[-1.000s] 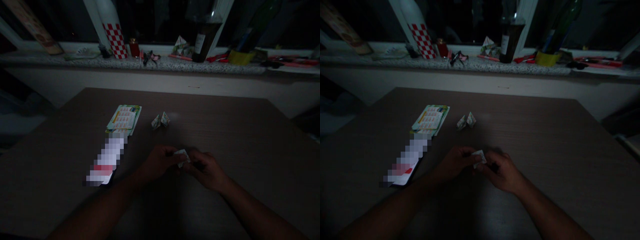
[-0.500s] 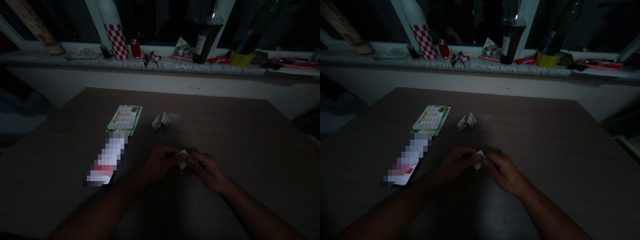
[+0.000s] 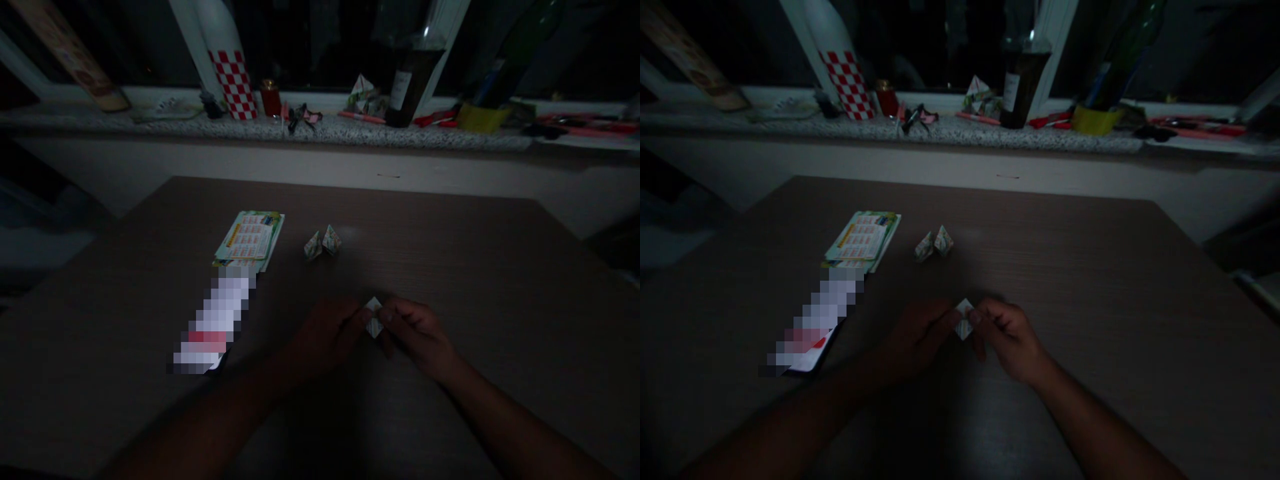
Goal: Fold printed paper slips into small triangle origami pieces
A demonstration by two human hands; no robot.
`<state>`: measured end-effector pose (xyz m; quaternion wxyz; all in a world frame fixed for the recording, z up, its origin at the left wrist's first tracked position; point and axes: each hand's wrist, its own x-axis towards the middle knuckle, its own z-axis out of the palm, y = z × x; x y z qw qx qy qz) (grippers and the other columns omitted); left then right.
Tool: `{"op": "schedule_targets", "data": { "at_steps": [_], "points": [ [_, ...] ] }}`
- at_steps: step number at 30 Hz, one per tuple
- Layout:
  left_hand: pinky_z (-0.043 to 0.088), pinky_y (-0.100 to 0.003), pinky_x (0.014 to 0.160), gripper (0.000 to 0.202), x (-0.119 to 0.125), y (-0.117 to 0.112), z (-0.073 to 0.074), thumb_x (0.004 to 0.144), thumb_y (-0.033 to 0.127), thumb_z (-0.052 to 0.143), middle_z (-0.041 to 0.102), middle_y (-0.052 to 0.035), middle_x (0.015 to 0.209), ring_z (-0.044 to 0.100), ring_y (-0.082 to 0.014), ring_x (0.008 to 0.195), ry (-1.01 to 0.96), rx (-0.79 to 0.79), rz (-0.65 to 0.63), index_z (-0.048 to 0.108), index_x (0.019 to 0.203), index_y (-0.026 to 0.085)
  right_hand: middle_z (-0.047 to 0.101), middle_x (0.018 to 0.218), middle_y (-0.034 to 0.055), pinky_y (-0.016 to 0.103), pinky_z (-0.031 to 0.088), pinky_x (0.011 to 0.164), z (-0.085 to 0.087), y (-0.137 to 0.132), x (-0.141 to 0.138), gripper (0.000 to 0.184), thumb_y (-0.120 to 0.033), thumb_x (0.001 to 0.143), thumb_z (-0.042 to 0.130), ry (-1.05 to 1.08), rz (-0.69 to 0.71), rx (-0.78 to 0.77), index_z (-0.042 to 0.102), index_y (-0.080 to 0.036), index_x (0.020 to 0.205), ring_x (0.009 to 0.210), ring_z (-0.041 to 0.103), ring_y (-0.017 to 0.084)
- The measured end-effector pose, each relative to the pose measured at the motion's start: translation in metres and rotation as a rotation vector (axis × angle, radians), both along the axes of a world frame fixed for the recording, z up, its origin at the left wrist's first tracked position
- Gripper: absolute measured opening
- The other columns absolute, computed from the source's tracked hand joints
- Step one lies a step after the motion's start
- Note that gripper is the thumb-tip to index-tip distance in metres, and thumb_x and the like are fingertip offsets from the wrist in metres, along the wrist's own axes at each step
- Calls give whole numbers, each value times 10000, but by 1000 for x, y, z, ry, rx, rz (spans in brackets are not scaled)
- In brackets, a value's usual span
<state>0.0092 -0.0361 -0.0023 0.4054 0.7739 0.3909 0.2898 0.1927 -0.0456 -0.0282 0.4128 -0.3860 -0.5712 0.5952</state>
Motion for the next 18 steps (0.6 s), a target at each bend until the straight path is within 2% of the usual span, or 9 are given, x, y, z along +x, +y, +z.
{"op": "schedule_targets", "data": {
  "at_steps": [5, 8, 13, 15, 18],
  "points": [
    [311, -241, 579, 294, -3, 2, -3, 944, 282, 368, 474, 7, 658, 435, -106, 586, 75, 140, -91, 468, 693, 166, 524, 420, -44, 226, 341, 435, -6, -1, -1, 347, -441, 895, 552, 122, 44, -142, 578, -165, 688, 356, 434, 83],
    [305, -234, 566, 327, -2, 2, -6, 940, 314, 378, 454, 14, 627, 424, -102, 570, 36, 91, -61, 457, 659, 167, 500, 412, -52, 219, 330, 414, -6, -1, -1, 348, -438, 896, 550, 139, 50, -148, 580, -164, 684, 342, 417, 77],
    [268, -212, 498, 438, 2, 1, -11, 945, 427, 342, 377, 44, 543, 368, -86, 505, -86, -152, 15, 465, 615, 166, 489, 443, -44, 205, 308, 406, 0, -2, 1, 372, -444, 897, 540, -26, 39, -23, 558, -166, 651, 381, 407, 72],
    [279, -207, 503, 435, 4, 0, -11, 948, 409, 337, 407, 43, 547, 385, -85, 506, -74, -167, 22, 480, 619, 164, 482, 453, -40, 206, 313, 408, 2, -2, 1, 386, -436, 911, 512, -117, 45, 32, 543, -170, 634, 396, 412, 76],
    [283, -209, 515, 396, 7, 0, -8, 946, 336, 353, 437, 40, 547, 404, -81, 502, 0, -107, 41, 486, 617, 162, 451, 452, -42, 208, 278, 395, 5, -2, -1, 399, -398, 928, 484, -275, 14, 179, 514, -176, 597, 393, 389, 72]
  ]
}}
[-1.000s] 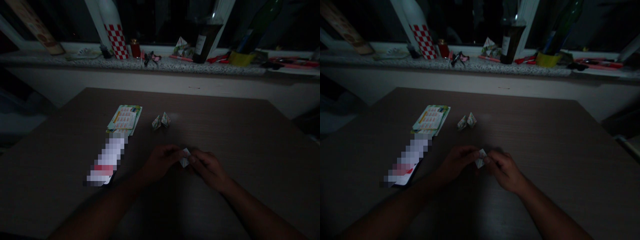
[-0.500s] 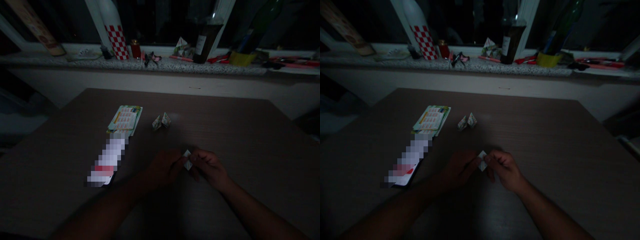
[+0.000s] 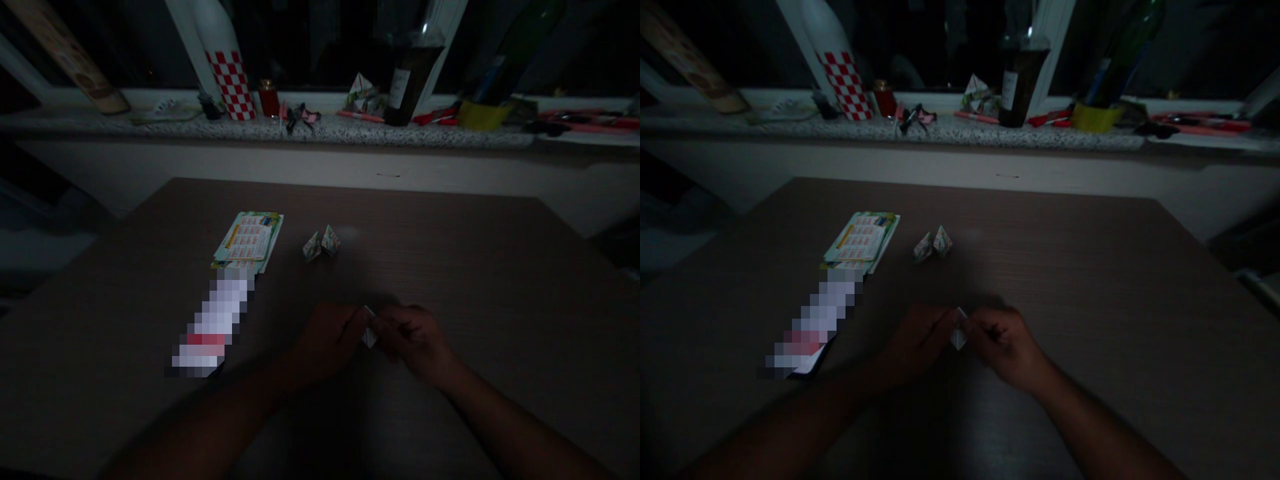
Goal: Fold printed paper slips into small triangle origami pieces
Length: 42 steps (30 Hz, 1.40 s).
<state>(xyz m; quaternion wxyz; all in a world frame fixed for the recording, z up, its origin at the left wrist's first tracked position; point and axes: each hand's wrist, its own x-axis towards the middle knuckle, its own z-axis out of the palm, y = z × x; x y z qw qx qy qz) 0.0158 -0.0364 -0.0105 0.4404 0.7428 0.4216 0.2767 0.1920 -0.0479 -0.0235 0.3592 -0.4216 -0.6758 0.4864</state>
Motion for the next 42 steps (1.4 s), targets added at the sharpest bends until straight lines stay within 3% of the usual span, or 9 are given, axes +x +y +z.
{"op": "schedule_targets", "data": {
  "at_steps": [5, 9, 16, 23, 30, 35, 42],
  "points": [
    [289, -207, 513, 411, 0, -1, -1, 948, 348, 352, 449, 36, 544, 430, -81, 504, -17, 17, 12, 518, 629, 150, 421, 462, -45, 209, 265, 399, 5, 1, -1, 374, -309, 928, 484, -106, -8, 194, 502, -177, 578, 405, 378, 67],
    [294, -205, 496, 466, 1, -1, -4, 951, 406, 319, 440, 35, 537, 427, -86, 500, -73, -25, 0, 508, 609, 151, 429, 464, -43, 207, 273, 403, 6, 1, 1, 374, -302, 927, 484, -93, 10, 169, 507, -170, 578, 410, 388, 67],
    [270, -236, 506, 387, 5, -1, -2, 945, 279, 313, 433, 39, 516, 396, -89, 463, 97, 210, 2, 465, 605, 172, 403, 471, -52, 198, 247, 392, 0, 1, -1, 377, -321, 918, 496, -72, -1, 100, 479, -172, 573, 412, 366, 63],
    [326, -210, 536, 405, 0, 0, -4, 968, 299, 310, 481, 30, 572, 462, -87, 528, -83, 155, -4, 522, 654, 154, 514, 493, -28, 189, 349, 419, 2, 2, -2, 333, -329, 904, 528, 9, -59, 103, 534, -168, 613, 432, 460, 78],
    [426, -223, 701, 166, -8, 7, 0, 901, 245, 521, 602, -5, 772, 566, -116, 739, -183, 168, 65, 624, 815, 148, 656, 588, 6, 184, 441, 466, 2, 4, 1, 127, -225, 848, 618, -84, -171, 357, 672, -155, 757, 489, 587, 98],
    [452, -233, 715, 129, -8, 6, -3, 885, 239, 559, 637, -14, 803, 592, -126, 767, -267, 96, 100, 649, 848, 153, 698, 638, 11, 201, 489, 510, 3, 4, 3, 14, -174, 799, 674, -119, -242, 550, 678, -171, 787, 527, 635, 116],
    [484, -257, 725, 126, -10, 6, -3, 861, 257, 596, 664, -39, 832, 624, -149, 792, -334, 76, 79, 675, 854, 158, 714, 696, 14, 219, 521, 549, 10, 3, 5, 80, -114, 784, 683, -60, -234, 590, 678, -187, 817, 606, 669, 134]
  ]
}}
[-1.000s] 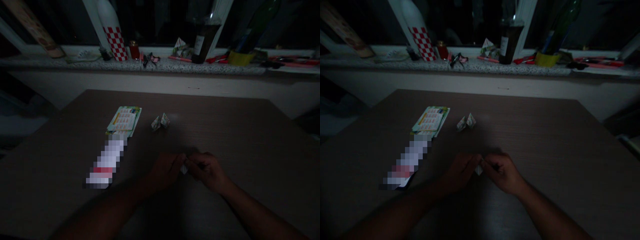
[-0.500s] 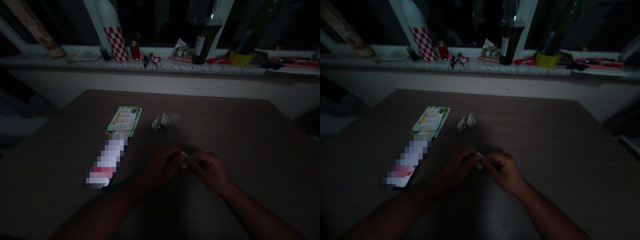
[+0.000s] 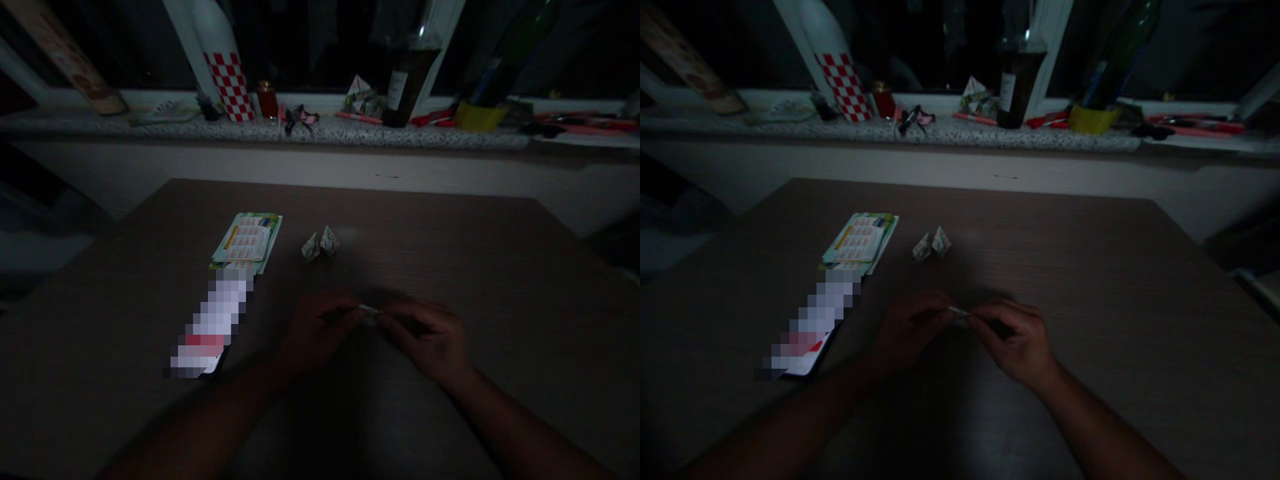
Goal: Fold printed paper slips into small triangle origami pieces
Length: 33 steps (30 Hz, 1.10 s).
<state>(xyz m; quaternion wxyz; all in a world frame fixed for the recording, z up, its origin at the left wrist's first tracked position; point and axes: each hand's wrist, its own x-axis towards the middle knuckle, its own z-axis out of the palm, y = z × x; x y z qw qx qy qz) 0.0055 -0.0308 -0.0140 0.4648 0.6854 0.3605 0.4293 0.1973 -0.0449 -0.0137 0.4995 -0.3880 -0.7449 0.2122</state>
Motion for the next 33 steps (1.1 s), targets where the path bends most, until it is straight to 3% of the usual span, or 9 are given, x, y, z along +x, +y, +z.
{"op": "schedule_targets", "data": {
  "at_steps": [6, 11, 15, 24, 33],
  "points": [
    [496, -273, 723, 98, -3, 1, 0, 851, 236, 588, 663, -44, 834, 627, -150, 787, 101, 98, 5, 643, 864, 156, 703, 746, 34, 233, 514, 575, 4, -2, 3, 118, -70, 808, 646, -40, 102, 2, 673, -170, 866, 642, 657, 130],
    [486, -299, 769, 99, -7, 0, 7, 795, 173, 594, 641, -62, 887, 595, -165, 851, 307, 500, 8, 599, 893, 156, 685, 737, 44, 282, 485, 610, 1, 2, 5, 106, -83, 828, 620, -233, 156, 114, 654, -155, 898, 641, 625, 147],
    [467, -296, 723, 45, -7, 1, 12, 791, 164, 555, 609, -62, 852, 552, -168, 813, 500, 663, -27, 583, 825, 156, 681, 770, 52, 312, 457, 633, -1, 1, 4, 139, -94, 857, 568, -374, 183, 184, 630, -163, 961, 668, 606, 164],
    [432, -302, 693, 117, -6, 4, 12, 824, 223, 516, 604, -58, 817, 521, -168, 756, 693, 766, -109, 601, 787, 152, 620, 688, 47, 320, 413, 608, 4, -2, 5, 156, -75, 865, 482, -564, 204, 267, 620, -149, 860, 623, 543, 171],
    [429, -285, 709, 98, -6, 6, 13, 816, 207, 517, 617, -51, 812, 532, -159, 755, 658, 748, -100, 597, 782, 159, 636, 711, 45, 324, 428, 611, 2, 0, 8, 151, -65, 844, 502, -497, 255, 273, 616, -164, 852, 640, 567, 167]
  ]
}}
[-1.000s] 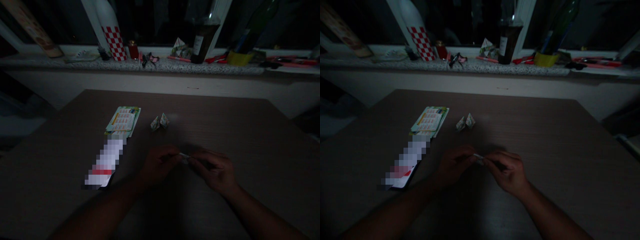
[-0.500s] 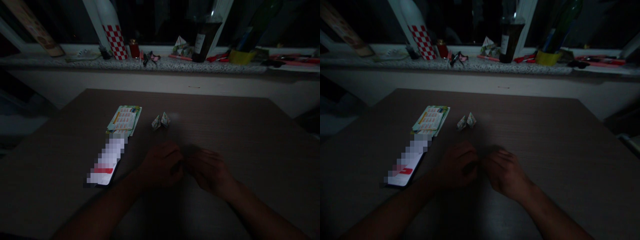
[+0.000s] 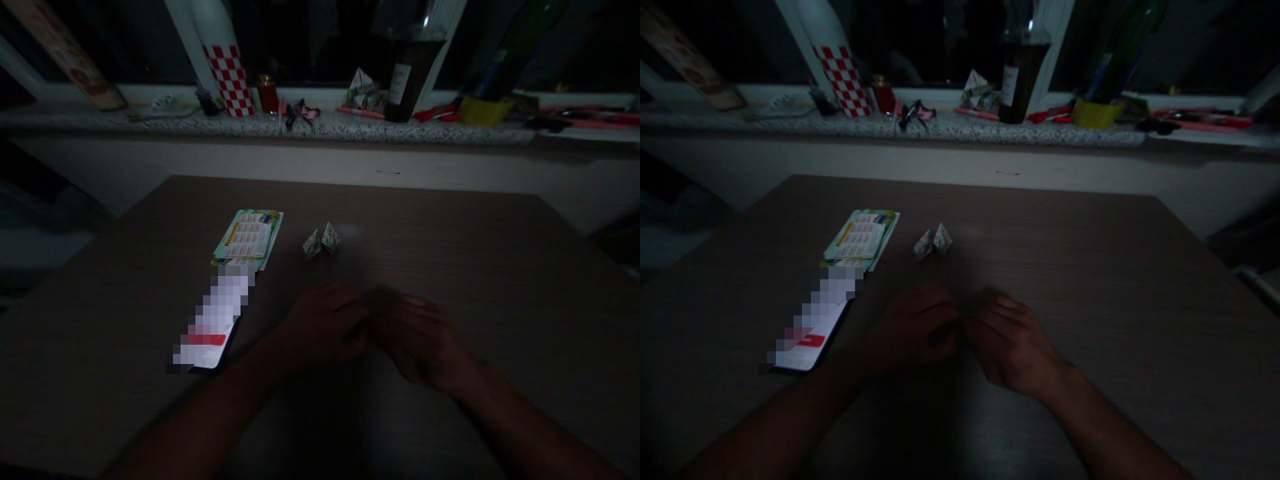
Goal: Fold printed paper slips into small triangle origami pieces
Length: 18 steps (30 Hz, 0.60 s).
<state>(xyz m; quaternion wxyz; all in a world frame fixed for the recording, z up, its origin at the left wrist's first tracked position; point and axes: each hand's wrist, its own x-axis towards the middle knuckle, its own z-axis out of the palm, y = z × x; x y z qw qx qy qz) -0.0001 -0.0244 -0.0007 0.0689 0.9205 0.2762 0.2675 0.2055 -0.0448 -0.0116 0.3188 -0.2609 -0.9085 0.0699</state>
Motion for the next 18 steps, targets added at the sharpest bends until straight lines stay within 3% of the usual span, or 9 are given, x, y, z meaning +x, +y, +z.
{"op": "schedule_targets", "data": {
  "at_steps": [6, 14, 18],
  "points": [
    [410, -273, 700, 77, -6, 0, 1, 806, 212, 532, 604, -45, 822, 530, -159, 774, 2, -45, -8, 591, 810, 162, 669, 745, 44, 325, 446, 596, -2, 1, 0, 206, -57, 834, 537, 65, 18, 12, 617, -175, 983, 641, 587, 165],
    [395, -252, 656, 39, -15, 5, 1, 754, 147, 565, 577, -24, 801, 521, -142, 741, -32, -181, 29, 572, 785, 169, 701, 761, 47, 318, 486, 616, 0, 2, 3, 167, -67, 808, 606, 130, -4, -12, 654, -170, 931, 651, 635, 167],
    [429, -256, 699, 29, -15, 6, 4, 782, 175, 580, 590, -35, 829, 551, -146, 788, -169, -291, 72, 577, 802, 156, 697, 753, 58, 313, 499, 613, 4, 1, 3, 139, -72, 810, 618, 182, -65, -87, 660, -150, 917, 649, 636, 168]
  ]
}}
